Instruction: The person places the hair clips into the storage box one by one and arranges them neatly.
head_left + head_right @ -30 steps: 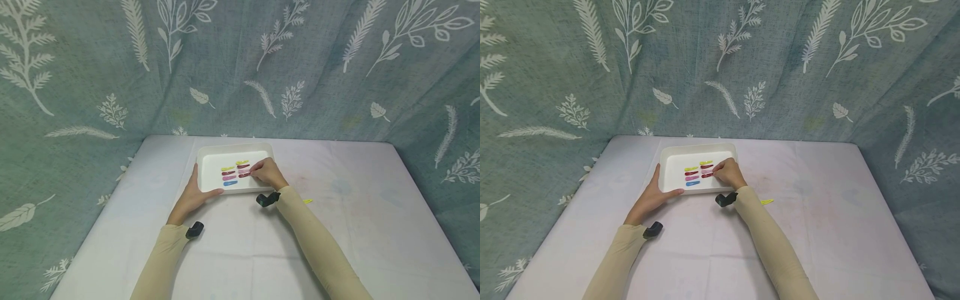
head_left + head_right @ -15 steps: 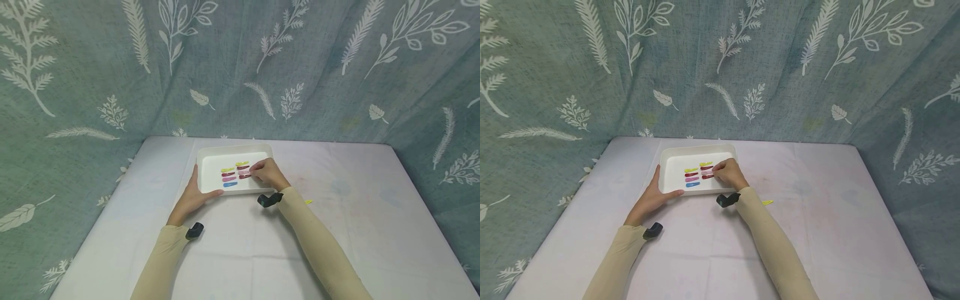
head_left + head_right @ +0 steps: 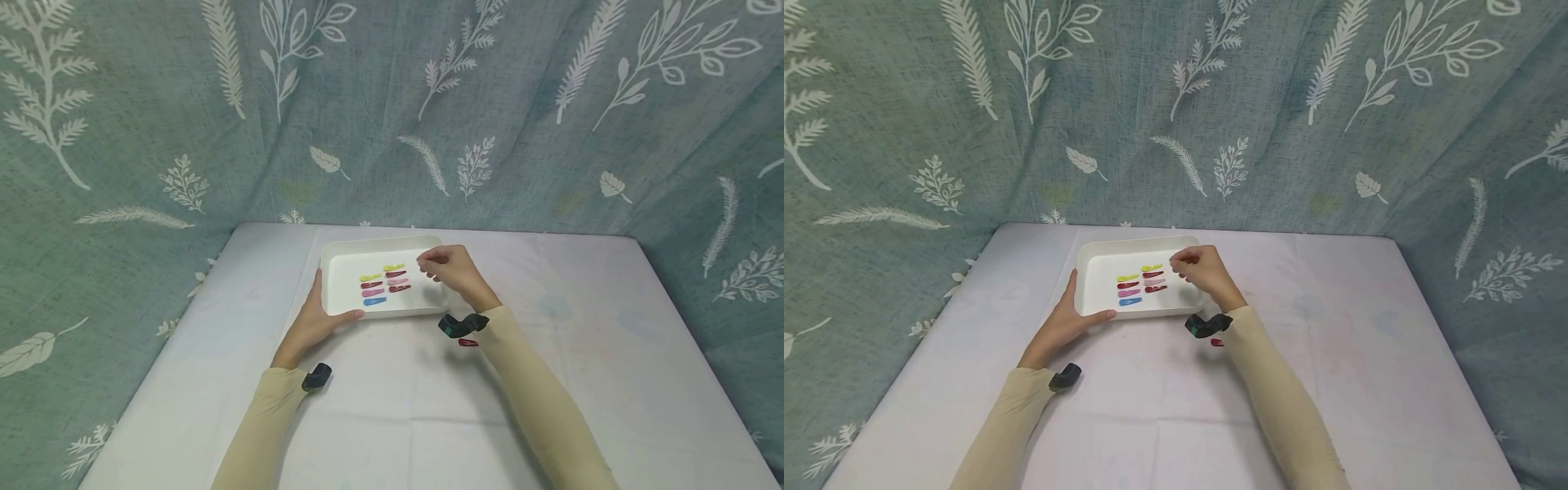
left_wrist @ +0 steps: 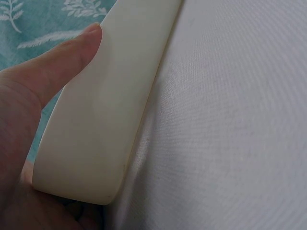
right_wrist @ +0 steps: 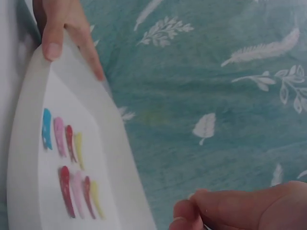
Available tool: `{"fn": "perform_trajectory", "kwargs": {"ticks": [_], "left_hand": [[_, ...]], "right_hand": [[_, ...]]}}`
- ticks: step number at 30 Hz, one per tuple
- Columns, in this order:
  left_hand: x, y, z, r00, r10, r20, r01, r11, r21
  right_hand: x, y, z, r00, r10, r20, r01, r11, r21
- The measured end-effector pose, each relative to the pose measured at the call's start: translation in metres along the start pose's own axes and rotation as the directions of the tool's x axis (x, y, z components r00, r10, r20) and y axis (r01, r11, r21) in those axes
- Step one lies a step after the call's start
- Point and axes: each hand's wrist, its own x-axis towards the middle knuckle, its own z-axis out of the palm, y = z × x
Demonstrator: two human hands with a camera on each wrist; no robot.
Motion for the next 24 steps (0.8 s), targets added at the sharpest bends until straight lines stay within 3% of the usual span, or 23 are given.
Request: {"fn": "perform_trajectory", "kwargs": {"ticks": [10, 24], "left_hand": [[0.0, -0.002, 0.003, 1.0, -0.006, 0.007, 0.006, 1.0, -0.005], [0.002, -0.001, 0.0, 1.0, -0.028, 0.003, 0.028, 0.999, 0.022]], "right_hand": [[-0.031, -0.006, -0.034, 0.996, -0.08, -0.033, 0.079, 0.996, -0.033], [-0.068, 0.023, -0.077, 0.985, -0.146, -0.093, 0.134, 0.982, -0.132]]}}
